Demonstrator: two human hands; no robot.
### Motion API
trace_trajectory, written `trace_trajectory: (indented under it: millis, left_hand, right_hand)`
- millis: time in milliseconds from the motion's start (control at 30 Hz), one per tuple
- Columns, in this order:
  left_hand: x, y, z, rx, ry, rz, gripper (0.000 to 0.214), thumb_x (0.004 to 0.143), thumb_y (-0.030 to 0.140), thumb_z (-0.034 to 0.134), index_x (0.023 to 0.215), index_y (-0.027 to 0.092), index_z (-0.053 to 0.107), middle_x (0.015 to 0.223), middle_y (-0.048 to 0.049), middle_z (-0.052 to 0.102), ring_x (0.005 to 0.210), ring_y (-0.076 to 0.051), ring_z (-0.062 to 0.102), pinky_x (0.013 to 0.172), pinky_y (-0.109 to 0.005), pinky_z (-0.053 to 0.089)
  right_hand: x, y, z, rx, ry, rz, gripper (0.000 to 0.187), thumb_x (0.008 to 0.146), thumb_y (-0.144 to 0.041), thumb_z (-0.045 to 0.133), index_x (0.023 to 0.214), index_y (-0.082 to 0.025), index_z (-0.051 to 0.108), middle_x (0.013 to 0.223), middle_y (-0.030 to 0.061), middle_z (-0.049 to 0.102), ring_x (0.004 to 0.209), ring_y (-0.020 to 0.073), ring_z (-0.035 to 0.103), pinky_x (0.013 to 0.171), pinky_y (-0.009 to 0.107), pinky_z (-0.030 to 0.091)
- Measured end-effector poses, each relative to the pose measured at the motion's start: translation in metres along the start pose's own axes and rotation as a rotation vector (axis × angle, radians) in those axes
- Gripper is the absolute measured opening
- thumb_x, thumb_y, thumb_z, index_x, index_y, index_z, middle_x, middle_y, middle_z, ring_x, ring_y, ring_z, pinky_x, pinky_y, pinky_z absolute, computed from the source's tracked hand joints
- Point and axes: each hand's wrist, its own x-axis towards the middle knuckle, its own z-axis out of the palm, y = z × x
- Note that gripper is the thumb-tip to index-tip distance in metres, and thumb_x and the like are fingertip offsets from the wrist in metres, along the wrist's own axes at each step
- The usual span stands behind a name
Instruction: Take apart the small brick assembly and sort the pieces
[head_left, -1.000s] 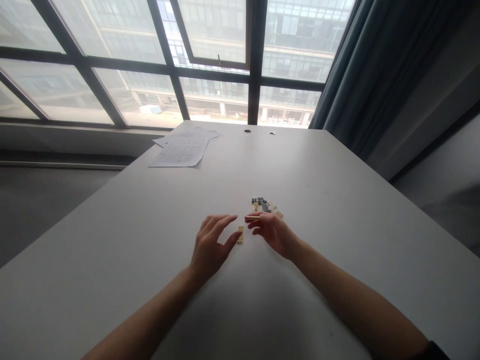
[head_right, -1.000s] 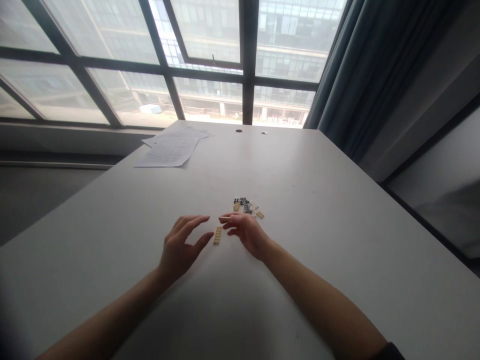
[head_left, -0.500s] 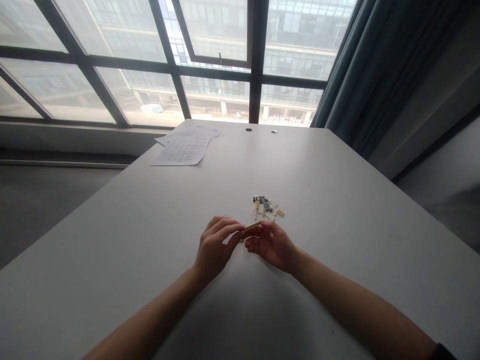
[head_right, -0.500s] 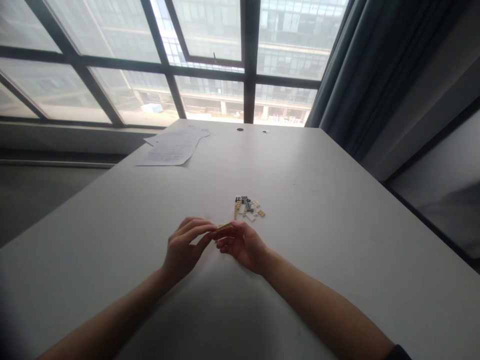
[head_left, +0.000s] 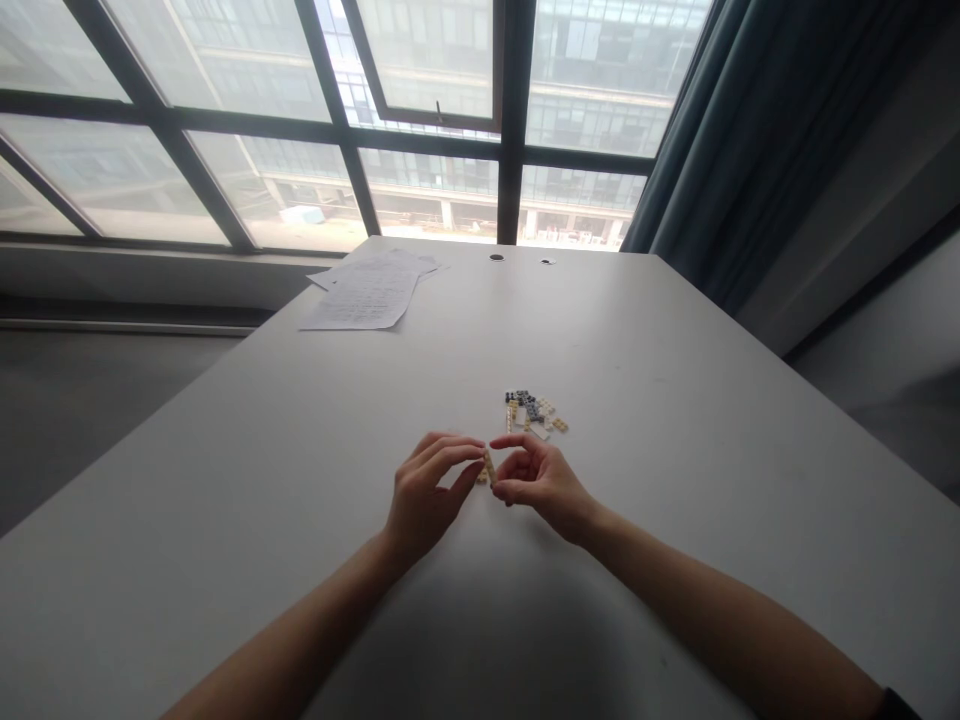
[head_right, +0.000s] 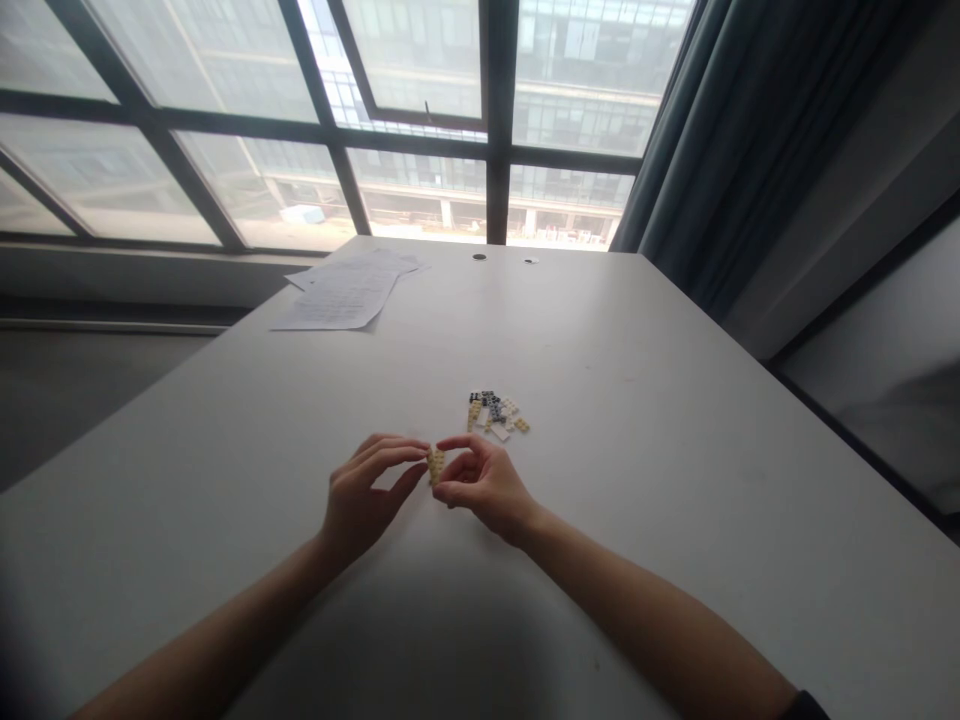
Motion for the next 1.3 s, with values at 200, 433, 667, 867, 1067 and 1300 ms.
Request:
trace_trajectory:
  millis: [200, 433, 667, 867, 1067, 1300]
  left_hand:
    - [-0.003, 0.002, 0.002, -0.046, -0.047, -0.006, 0.012, 0.083, 0.014, 0.06, 0.092, 0.021, 0.062, 0.097, -0.0061, 0.071, 0.091, -0.018, 0.064, 0.08, -0.034, 0.054]
    - [0.0, -0.009, -0.003, 0.026, -0.095, -0.092, 0.013, 0.084, 0.018, 0.057, 0.096, 0.02, 0.061, 0.099, -0.0059, 0.069, 0.094, -0.019, 0.062, 0.083, -0.036, 0.052]
    - [-0.004, -0.027, -0.004, 0.2, -0.271, -0.111, 0.014, 0.082, 0.016, 0.056, 0.092, 0.021, 0.066, 0.099, -0.005, 0.069, 0.096, -0.021, 0.057, 0.087, -0.04, 0.048]
    - [-0.01, -0.029, -0.002, 0.287, -0.407, -0.046, 0.018, 0.083, 0.02, 0.055, 0.095, 0.023, 0.069, 0.101, -0.0052, 0.068, 0.1, -0.023, 0.056, 0.087, -0.04, 0.045]
    - [-0.01, -0.029, -0.003, 0.306, -0.454, -0.017, 0.019, 0.086, 0.022, 0.053, 0.098, 0.023, 0.068, 0.102, -0.0054, 0.068, 0.103, -0.023, 0.054, 0.088, -0.04, 0.043]
    - [-0.009, -0.026, -0.003, 0.321, -0.457, -0.066, 0.021, 0.084, 0.025, 0.056, 0.101, 0.022, 0.067, 0.105, -0.0053, 0.067, 0.104, -0.024, 0.054, 0.09, -0.041, 0.042]
  right_hand:
    - [-0.001, 0.004, -0.003, -0.116, -0.038, -0.087, 0.062, 0.063, -0.018, 0.076, 0.121, -0.024, 0.053, 0.069, -0.004, 0.063, 0.061, 0.0107, 0.058, 0.061, 0.026, 0.047]
    - [0.006, 0.005, -0.015, -0.542, 0.064, -0.159, 0.034, 0.069, -0.016, 0.065, 0.103, -0.02, 0.066, 0.072, -0.0002, 0.066, 0.061, 0.0115, 0.058, 0.061, 0.025, 0.046]
    - [0.016, -0.004, -0.021, -0.976, 0.095, -0.145, 0.043, 0.067, -0.012, 0.06, 0.11, -0.019, 0.064, 0.069, -0.0008, 0.068, 0.064, 0.0141, 0.062, 0.068, 0.026, 0.047]
    - [0.026, -0.012, -0.016, -1.092, 0.022, -0.05, 0.044, 0.063, -0.011, 0.059, 0.107, -0.016, 0.067, 0.065, -0.0002, 0.069, 0.064, 0.0166, 0.064, 0.068, 0.027, 0.047]
    - [0.03, -0.012, -0.015, -1.047, -0.031, 0.02, 0.042, 0.065, -0.015, 0.063, 0.106, -0.014, 0.069, 0.056, -0.001, 0.067, 0.055, 0.0168, 0.062, 0.065, 0.028, 0.047]
    - [0.029, -0.013, -0.022, -1.232, -0.063, -0.091, 0.05, 0.068, -0.023, 0.069, 0.117, -0.018, 0.064, 0.071, -0.0001, 0.07, 0.069, 0.0168, 0.063, 0.067, 0.026, 0.044]
